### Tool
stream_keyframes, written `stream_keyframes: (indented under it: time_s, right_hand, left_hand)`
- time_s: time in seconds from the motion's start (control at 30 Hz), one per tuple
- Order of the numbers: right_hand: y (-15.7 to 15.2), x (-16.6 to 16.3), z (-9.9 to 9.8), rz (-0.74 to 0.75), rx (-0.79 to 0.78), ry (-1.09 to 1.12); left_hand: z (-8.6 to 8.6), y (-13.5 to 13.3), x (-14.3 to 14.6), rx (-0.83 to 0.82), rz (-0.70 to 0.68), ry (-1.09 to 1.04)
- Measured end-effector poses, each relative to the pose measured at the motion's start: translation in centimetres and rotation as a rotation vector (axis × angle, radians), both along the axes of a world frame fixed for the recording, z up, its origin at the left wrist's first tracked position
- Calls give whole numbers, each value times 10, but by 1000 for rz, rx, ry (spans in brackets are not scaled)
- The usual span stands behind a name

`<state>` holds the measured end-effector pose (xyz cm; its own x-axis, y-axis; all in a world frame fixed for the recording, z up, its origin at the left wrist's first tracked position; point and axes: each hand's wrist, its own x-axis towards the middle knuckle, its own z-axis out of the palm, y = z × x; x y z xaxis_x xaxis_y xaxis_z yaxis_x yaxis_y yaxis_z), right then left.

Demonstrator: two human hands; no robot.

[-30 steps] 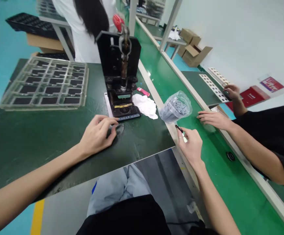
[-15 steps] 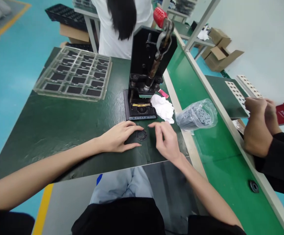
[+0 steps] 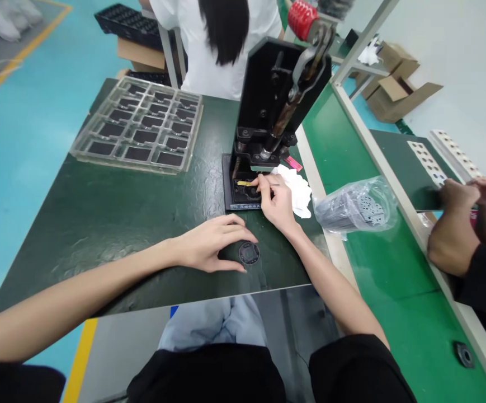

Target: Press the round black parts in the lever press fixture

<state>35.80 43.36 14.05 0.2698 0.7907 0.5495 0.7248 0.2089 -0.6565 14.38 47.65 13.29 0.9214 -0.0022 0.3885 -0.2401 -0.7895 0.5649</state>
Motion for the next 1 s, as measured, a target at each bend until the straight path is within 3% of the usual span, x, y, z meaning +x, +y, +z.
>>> stream_keyframes:
  time_s: [0.17,0.37,0.5,0.6,0.7,0.8,0.9,1.0]
  right_hand:
    - [-1,1,-5,-43,12,-13]
    - [0,5,-9,-35,11,72]
    - [-6,1,-6,-181,130,211]
    - [-29,-7,3,-193,129,275]
    - [-67,-19,13,-77,-5,291]
    - [-101,-28,15,-72,-92,322]
    - [-116,-32,11,-136,-112,382]
    - [-117,-34,8,-99,-180,412]
  left_hand:
    - [-2,-1,1,6,101,15]
    - [4,-1,1,-90,70,80]
    - [6,2,1,-147,45,91]
    - [6,2,1,-127,46,106]
    - [7,-4,3,-132,102,127]
    - [8,-18,6,-155,197,148]
    - [7,-31,8,-145,269,156]
    - [5,-36,8,-147,282,171]
